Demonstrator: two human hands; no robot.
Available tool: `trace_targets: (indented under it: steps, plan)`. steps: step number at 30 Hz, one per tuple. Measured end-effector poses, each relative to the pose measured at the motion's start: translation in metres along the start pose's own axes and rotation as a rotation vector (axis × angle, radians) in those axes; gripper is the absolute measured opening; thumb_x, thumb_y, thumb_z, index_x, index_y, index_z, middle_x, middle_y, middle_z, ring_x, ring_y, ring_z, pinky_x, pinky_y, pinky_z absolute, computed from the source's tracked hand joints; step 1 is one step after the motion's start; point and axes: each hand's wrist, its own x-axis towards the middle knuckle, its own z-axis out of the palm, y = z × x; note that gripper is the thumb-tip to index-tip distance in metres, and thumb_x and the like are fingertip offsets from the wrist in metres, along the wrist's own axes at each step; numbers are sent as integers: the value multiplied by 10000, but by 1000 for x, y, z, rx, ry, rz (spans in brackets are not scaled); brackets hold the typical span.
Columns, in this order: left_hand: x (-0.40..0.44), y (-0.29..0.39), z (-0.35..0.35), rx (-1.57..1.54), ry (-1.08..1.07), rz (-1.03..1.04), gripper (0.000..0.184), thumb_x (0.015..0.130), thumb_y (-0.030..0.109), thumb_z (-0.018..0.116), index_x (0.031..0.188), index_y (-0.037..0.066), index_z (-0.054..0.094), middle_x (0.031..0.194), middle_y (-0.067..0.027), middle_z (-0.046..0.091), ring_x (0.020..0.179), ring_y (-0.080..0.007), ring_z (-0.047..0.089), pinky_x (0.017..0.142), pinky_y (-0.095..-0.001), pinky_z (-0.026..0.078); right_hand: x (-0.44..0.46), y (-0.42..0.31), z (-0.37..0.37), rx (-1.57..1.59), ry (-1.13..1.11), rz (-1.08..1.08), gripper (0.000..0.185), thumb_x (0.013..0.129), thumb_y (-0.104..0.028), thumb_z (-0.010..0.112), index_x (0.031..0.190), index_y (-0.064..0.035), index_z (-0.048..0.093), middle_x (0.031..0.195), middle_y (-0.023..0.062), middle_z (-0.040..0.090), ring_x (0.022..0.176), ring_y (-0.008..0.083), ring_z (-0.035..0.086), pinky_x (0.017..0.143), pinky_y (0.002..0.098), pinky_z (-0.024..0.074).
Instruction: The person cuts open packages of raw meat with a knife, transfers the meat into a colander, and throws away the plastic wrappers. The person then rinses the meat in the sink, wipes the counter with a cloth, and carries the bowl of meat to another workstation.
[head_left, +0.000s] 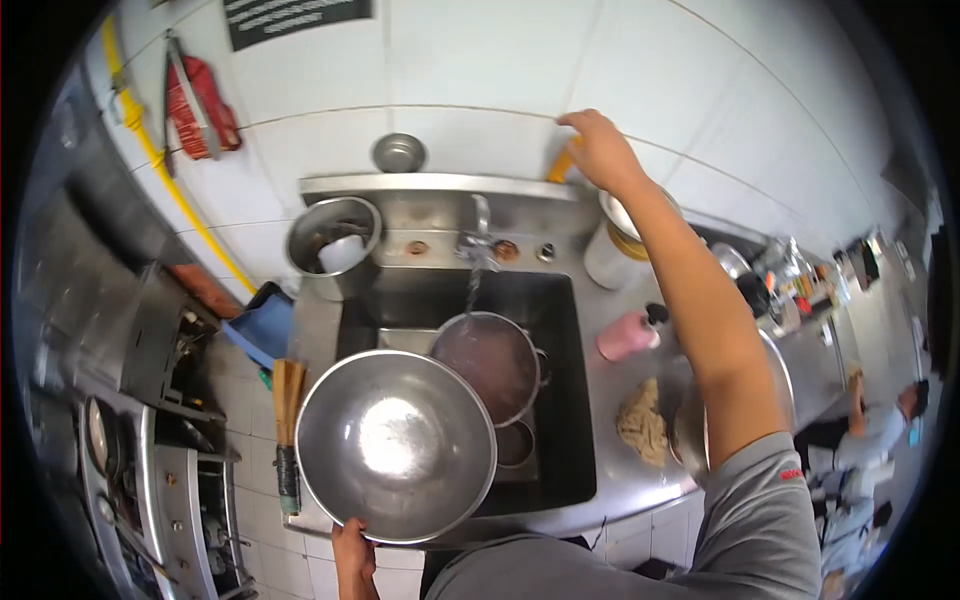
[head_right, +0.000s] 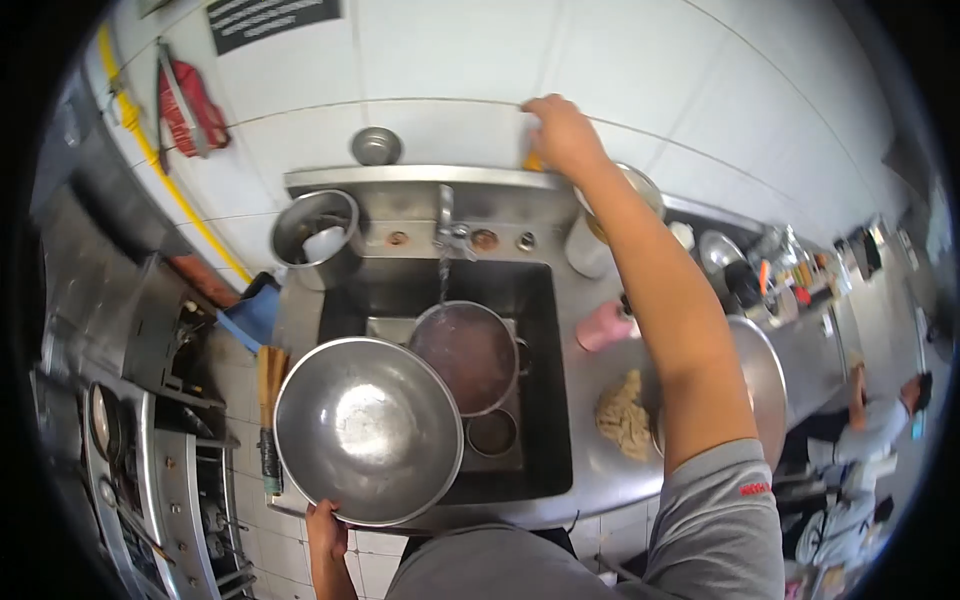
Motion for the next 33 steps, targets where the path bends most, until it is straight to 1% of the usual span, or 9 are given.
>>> trace_targets:
  steps: [5, 10, 13, 19, 22, 24, 28, 30, 33]
  plan:
    - [1, 8, 34, 59, -10, -36, 313, 752, 92, 592, 1050, 25, 520, 851, -65, 565, 644, -171, 553, 465, -257, 392, -109, -22, -108, 81, -116, -45, 371, 870, -171, 655, 1225, -65, 628, 1202, 166, 632, 1108, 333, 604, 966, 420, 483]
    - [5, 10, 74, 216, -286, -2, 333, 754, 123, 590, 1066, 24, 525, 907, -66, 569, 780, -198, 582, 619, -337, 486, -282, 18, -233, 257, 70, 500, 431, 885, -119, 699, 1297, -68, 582, 1142, 76, 664, 1001, 143, 627, 849, 294, 508]
    - [-8, 12, 115, 114, -425, -15, 387, 750, 66, 578, 1119, -44, 541, 1005, -119, 601, 927, -259, 613, 839, -382, 513, -413, 31, -275, 268, 275, 849, 489, 903, -105, 677, 1362, -45, 520, 1235, 82, 617, 1089, 164, 584, 917, 319, 485]
    - [-58, 39, 188, 187, -575, 87, 377, 728, 96, 544, 1085, -26, 554, 1029, -120, 588, 994, -279, 602, 885, -433, 512, -578, -1, -301, 403, 611, 1135, 486, 990, -268, 597, 1374, 4, 476, 1181, 94, 614, 1012, 172, 591, 890, 302, 479]
    - [-127, 75, 254, 276, -714, 154, 345, 745, 46, 544, 1083, -25, 560, 1035, -121, 598, 976, -255, 601, 863, -386, 507, -570, -47, -311, 950, 479, 941, 650, 998, -413, 563, 1478, -17, 372, 1369, 146, 548, 1181, 230, 578, 966, 342, 471]
    - [-171, 70, 305, 243, -878, 234, 392, 777, 68, 558, 1156, -32, 550, 1075, -128, 600, 1000, -262, 604, 872, -407, 508, -551, -59, -318, 1014, 351, 605, 760, 983, -422, 586, 1548, -38, 253, 1522, 176, 401, 1306, 279, 505, 1038, 393, 439]
    - [-286, 24, 406, 363, -1155, 331, 511, 855, 104, 618, 1326, -44, 484, 1242, -150, 586, 1111, -278, 589, 946, -436, 484, -556, -14, -343, 1075, 486, 539, 827, 962, -311, 629, 1582, -56, 146, 1599, 183, 260, 1384, 270, 425, 1112, 404, 366]
    - [-325, -23, 453, 272, -1371, 289, 513, 918, 142, 653, 1374, -8, 473, 1279, -147, 579, 1144, -248, 585, 933, -393, 503, -576, 42, -352, 634, 873, 811, 709, 896, -143, 638, 1518, -35, 315, 1458, 193, 466, 1174, 231, 602, 922, 316, 508]
    - [-377, -74, 507, 266, -1778, 147, 594, 989, 240, 598, 1494, 51, 348, 1439, -128, 474, 1272, -247, 505, 1032, -408, 445, -653, 138, -383, 1069, 935, 1020, 525, 819, -16, 552, 1339, -29, 489, 1128, 144, 636, 819, 169, 666, 597, 245, 518]
